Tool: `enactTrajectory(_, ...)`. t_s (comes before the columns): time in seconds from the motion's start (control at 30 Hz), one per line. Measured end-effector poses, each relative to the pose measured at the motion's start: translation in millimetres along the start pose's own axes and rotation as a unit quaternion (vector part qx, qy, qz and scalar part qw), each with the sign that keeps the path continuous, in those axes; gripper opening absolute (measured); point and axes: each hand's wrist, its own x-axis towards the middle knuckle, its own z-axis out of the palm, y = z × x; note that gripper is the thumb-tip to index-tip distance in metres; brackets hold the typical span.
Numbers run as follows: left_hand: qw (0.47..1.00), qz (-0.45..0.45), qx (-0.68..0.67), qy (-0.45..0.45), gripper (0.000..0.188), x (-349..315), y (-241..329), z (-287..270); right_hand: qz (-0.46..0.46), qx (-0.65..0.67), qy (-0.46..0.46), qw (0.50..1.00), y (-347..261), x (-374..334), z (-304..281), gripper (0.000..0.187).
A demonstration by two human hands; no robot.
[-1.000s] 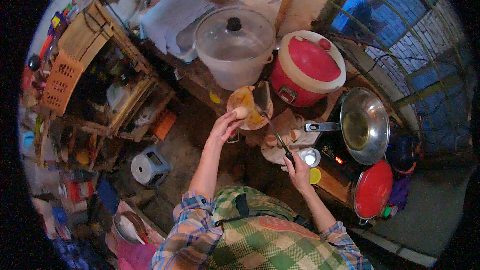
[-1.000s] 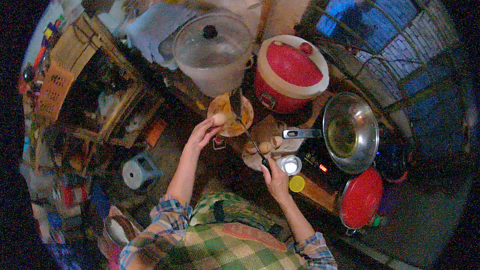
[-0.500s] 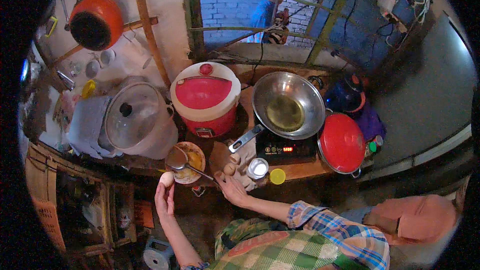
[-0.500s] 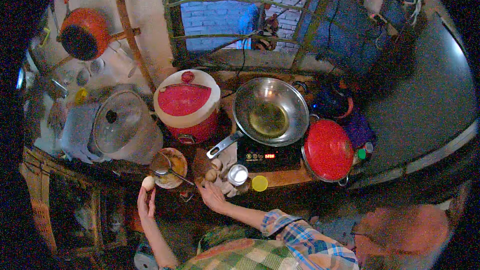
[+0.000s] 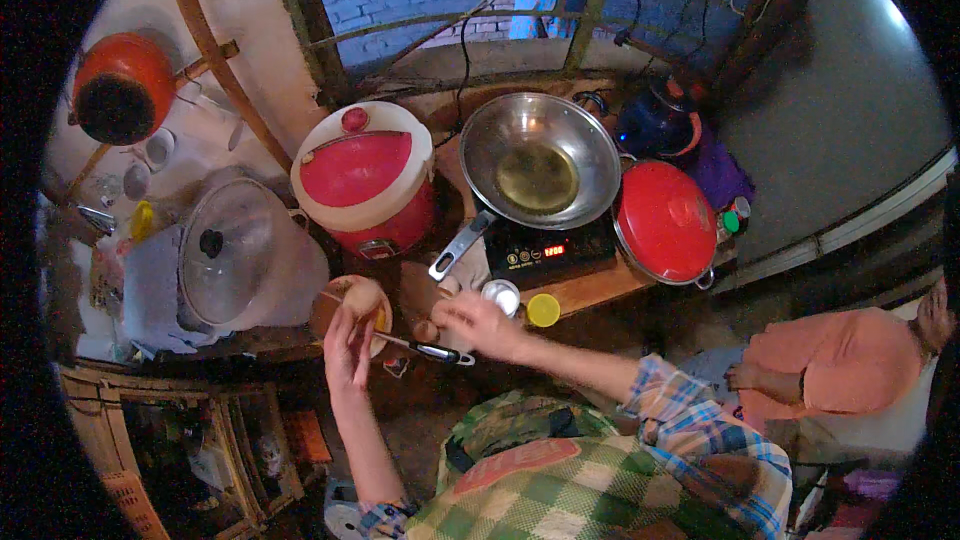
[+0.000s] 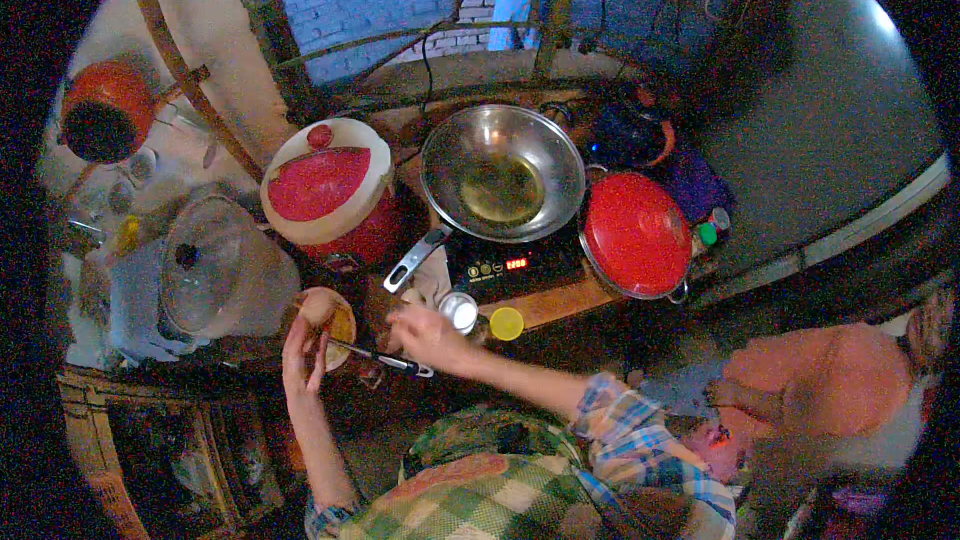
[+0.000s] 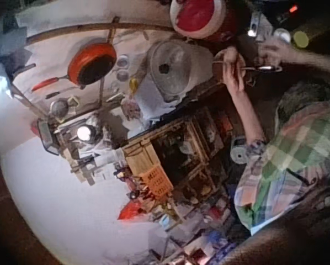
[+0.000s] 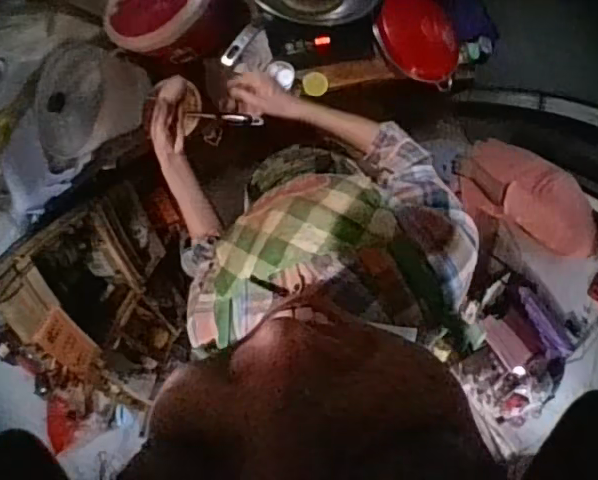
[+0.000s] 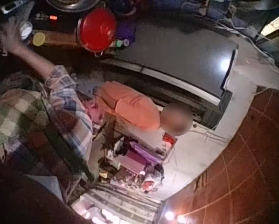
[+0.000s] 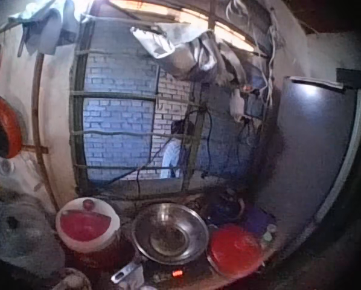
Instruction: The person cracks an egg into a hot pan with oil, seasons it with salt, and cooks it while stirring with a spatula. The cooked egg is then transferred to a plate.
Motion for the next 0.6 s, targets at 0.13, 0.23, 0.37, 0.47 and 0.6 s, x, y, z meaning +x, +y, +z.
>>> enactTrajectory(0.13,0.992,-0.021,0.040,-0.116,0.042,24,-17,63,0.058,0.007,0.009,0.998,-28,54,-100,0.021)
enactTrajectory(0.23,0.978,-0.058,0.049,-0.196,0.041,44,-29,132,0.116,0.013,-0.054,0.992,-14,91,-162,0.025)
enactTrajectory(0.37,0.968,-0.083,0.025,-0.237,0.039,69,-59,197,0.192,0.045,-0.101,0.975,-6,120,-214,0.032)
enactTrajectory(0.47,0.964,-0.102,0.027,-0.244,0.040,93,-87,232,0.215,0.075,-0.109,0.968,10,132,-243,0.034)
enactTrajectory(0.6,0.958,-0.119,0.034,-0.260,0.038,115,-122,280,0.244,0.073,-0.104,0.961,53,146,-277,0.034)
